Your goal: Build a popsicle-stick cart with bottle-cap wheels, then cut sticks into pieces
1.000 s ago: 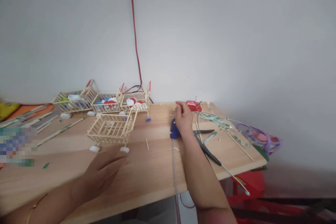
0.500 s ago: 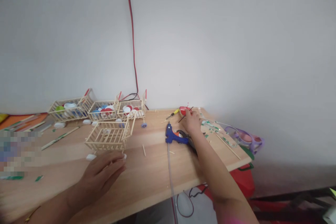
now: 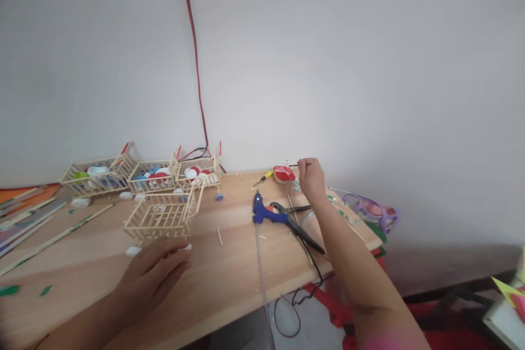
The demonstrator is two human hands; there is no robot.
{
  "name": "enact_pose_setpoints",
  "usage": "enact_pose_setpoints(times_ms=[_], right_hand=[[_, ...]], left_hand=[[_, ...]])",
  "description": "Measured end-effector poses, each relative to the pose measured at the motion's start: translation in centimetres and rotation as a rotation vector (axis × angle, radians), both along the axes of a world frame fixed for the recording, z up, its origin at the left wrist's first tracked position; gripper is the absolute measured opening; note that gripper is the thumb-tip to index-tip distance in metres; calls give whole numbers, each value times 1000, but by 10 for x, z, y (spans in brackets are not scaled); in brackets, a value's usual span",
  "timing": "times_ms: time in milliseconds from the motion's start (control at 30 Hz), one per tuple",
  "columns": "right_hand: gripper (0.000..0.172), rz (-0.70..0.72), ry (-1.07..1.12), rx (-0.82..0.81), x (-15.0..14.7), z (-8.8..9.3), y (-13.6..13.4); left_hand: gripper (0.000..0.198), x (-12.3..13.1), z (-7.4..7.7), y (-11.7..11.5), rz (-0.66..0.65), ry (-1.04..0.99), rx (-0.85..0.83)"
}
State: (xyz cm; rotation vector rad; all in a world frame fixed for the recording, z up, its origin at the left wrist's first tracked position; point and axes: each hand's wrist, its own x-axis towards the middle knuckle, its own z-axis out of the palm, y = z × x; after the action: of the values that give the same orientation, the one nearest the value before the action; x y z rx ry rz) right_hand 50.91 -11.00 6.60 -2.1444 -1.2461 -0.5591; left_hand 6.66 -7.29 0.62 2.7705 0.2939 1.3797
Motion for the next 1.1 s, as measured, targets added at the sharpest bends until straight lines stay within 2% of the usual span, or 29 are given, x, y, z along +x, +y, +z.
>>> enact_pose_setpoints(times_ms=[100, 267, 367, 633, 833, 1100], right_hand=[[51, -26, 88, -11, 10, 4, 6], [44, -40, 181, -71, 16, -8, 22], [41, -32, 210, -99, 17, -8, 24], [36, -10, 208, -156, 20, 2, 22], [39, -25, 164, -118, 26, 13, 20], [38, -4, 114, -123, 25, 7, 26]], left_hand=[[17, 1, 2, 0, 6, -4, 2], [17, 0, 4, 1, 10, 8, 3], [18, -1, 4, 1, 12, 9, 9], [19, -1, 1, 2, 7, 6, 7], [18, -1, -1, 3, 3, 7, -3], [19, -1, 2, 4, 1, 20, 1]])
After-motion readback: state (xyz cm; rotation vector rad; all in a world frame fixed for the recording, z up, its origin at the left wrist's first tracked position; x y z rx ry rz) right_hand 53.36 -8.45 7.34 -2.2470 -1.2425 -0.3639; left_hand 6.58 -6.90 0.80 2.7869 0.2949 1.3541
